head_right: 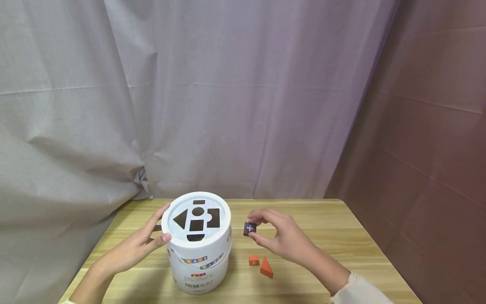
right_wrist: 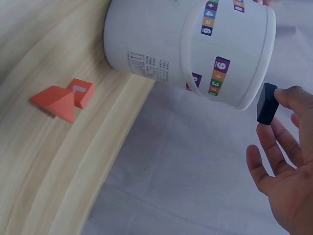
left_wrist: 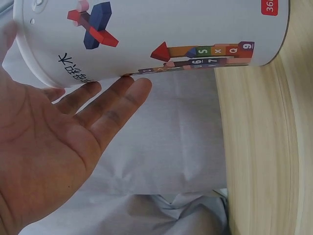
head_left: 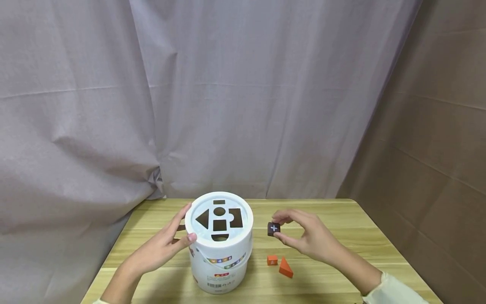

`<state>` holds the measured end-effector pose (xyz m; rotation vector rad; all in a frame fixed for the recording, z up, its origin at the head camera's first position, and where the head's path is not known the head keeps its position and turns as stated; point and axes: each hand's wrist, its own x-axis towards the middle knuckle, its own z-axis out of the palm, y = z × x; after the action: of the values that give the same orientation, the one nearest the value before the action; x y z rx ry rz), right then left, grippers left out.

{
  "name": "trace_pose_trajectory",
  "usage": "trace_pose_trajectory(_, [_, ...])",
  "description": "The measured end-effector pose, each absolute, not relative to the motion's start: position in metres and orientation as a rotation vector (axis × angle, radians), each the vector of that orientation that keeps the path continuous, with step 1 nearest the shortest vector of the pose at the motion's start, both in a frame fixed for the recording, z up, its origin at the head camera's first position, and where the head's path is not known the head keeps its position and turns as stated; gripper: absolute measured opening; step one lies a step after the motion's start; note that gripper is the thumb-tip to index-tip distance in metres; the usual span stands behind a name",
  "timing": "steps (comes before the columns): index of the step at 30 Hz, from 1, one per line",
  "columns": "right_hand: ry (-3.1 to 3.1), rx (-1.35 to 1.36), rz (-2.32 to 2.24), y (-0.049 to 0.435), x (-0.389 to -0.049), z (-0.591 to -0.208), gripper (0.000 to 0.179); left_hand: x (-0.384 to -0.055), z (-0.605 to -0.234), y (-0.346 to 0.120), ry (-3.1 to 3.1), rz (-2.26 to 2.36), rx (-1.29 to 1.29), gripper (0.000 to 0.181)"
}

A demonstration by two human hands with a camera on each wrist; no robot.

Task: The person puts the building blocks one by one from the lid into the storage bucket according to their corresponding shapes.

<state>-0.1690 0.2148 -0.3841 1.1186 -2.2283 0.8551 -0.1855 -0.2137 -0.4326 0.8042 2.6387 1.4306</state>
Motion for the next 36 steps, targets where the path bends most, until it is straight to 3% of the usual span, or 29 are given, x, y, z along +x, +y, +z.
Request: trace_pose_trajectory(36, [-2.200,1.202,0.958,0.152,-0.195,-0.374,0.040,-0.182,-0.432,-0.213,2.653,1.423,0.779,0.086])
